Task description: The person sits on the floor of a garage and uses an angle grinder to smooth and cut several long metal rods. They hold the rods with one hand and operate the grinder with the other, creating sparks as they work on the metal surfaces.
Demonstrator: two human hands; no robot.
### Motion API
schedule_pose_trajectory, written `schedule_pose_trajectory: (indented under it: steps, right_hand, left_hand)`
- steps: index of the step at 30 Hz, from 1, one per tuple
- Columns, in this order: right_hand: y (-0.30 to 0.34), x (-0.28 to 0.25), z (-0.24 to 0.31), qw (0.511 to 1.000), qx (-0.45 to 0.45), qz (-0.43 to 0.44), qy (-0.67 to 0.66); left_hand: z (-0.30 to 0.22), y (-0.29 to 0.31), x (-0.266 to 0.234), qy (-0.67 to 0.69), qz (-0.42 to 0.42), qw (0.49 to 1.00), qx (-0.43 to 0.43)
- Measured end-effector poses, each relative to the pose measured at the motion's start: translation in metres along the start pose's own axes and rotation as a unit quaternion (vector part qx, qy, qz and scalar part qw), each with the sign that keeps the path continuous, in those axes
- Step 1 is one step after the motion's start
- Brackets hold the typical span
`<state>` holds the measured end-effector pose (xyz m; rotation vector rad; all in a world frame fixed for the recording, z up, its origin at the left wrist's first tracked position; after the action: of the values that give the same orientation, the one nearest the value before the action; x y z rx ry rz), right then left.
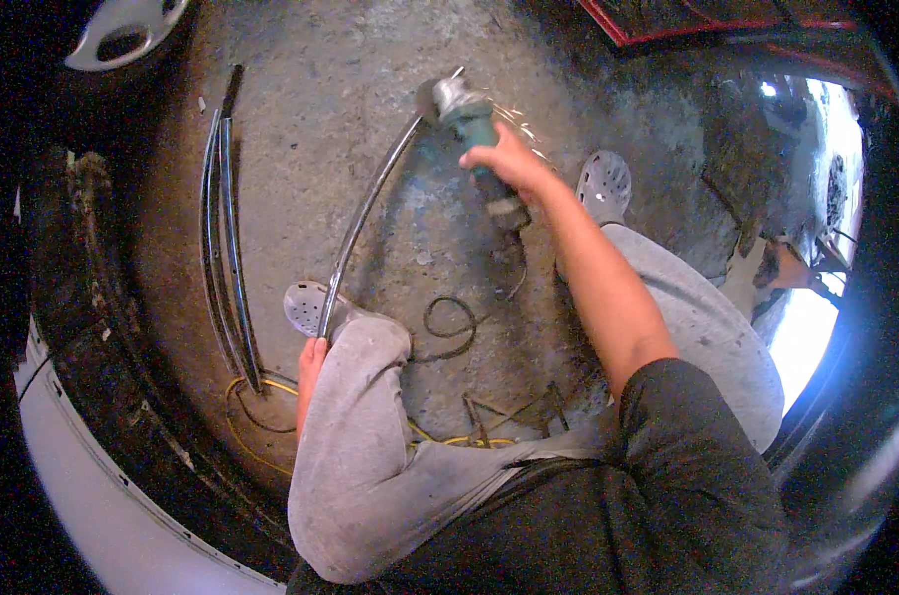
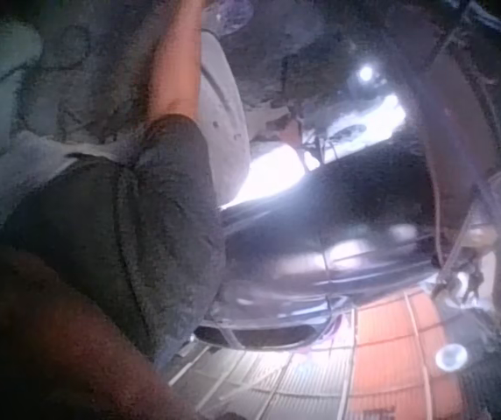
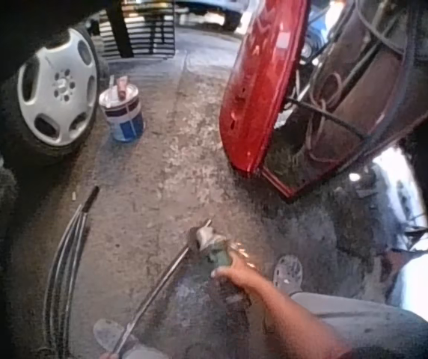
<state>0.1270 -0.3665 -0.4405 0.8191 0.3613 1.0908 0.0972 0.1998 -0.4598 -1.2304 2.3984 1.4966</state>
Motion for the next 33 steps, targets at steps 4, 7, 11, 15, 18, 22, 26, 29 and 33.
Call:
schedule_pose_trajectory:
  steps: [4, 7, 11, 15, 18, 22, 26, 29, 33]
  right_hand:
    - [-0.003, -0.032, 0.027, 0.998, -0.026, -0.058, 0.005]
    - [0.003, 0.008, -0.002, 0.999, -0.017, -0.03, 0.016]
    - [0.047, 0.069, -0.047, 0.991, -0.052, 0.034, 0.116]
    - [0.067, 0.091, -0.064, 0.986, -0.027, 0.078, 0.147]
    - [0.047, 0.069, -0.052, 0.99, -0.065, 0.029, 0.124]
    - [0.007, 0.016, -0.012, 0.999, -0.022, -0.028, 0.037]
    - [-0.013, -0.013, 0.033, 0.998, -0.04, -0.043, 0.029]
    - [-0.001, 0.0, 0.022, 0.997, -0.04, -0.05, 0.042]
    - [0.028, 0.063, -0.024, 0.99, -0.078, 0.037, 0.108]
  left_hand:
    - [-0.018, -0.013, 0.004, -0.083, 0.029, 0.996, 0.021]
    - [0.012, -0.002, 0.005, -0.057, 0.03, 0.998, 0.006]
    - [-0.003, 0.0, 0.003, -0.058, 0.048, 0.997, -0.017]
    - [-0.005, 0.005, 0.003, -0.009, 0.062, 0.997, -0.045]
    - [-0.015, 0.008, 0.001, -0.009, 0.072, 0.996, -0.048]
    - [-0.023, 0.011, 0.002, -0.012, 0.061, 0.997, -0.053]
    - [-0.03, 0.009, -0.003, -0.05, 0.049, 0.997, -0.013]
    - [-0.005, 0.002, -0.002, -0.05, 0.049, 0.997, -0.015]
    - [0.006, 0.003, 0.0, -0.027, 0.045, 0.998, -0.022]
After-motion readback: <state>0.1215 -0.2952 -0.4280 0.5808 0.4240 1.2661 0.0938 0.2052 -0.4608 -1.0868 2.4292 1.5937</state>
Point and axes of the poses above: each hand's wrist, its own y-axis away from the middle knuckle, its own x-axis out of the palm, z = x × y, the point moved 9 cm from there along -y, towards the middle knuckle, and after that the axes turned 8 degrees about -y, right-handed, at the moved point
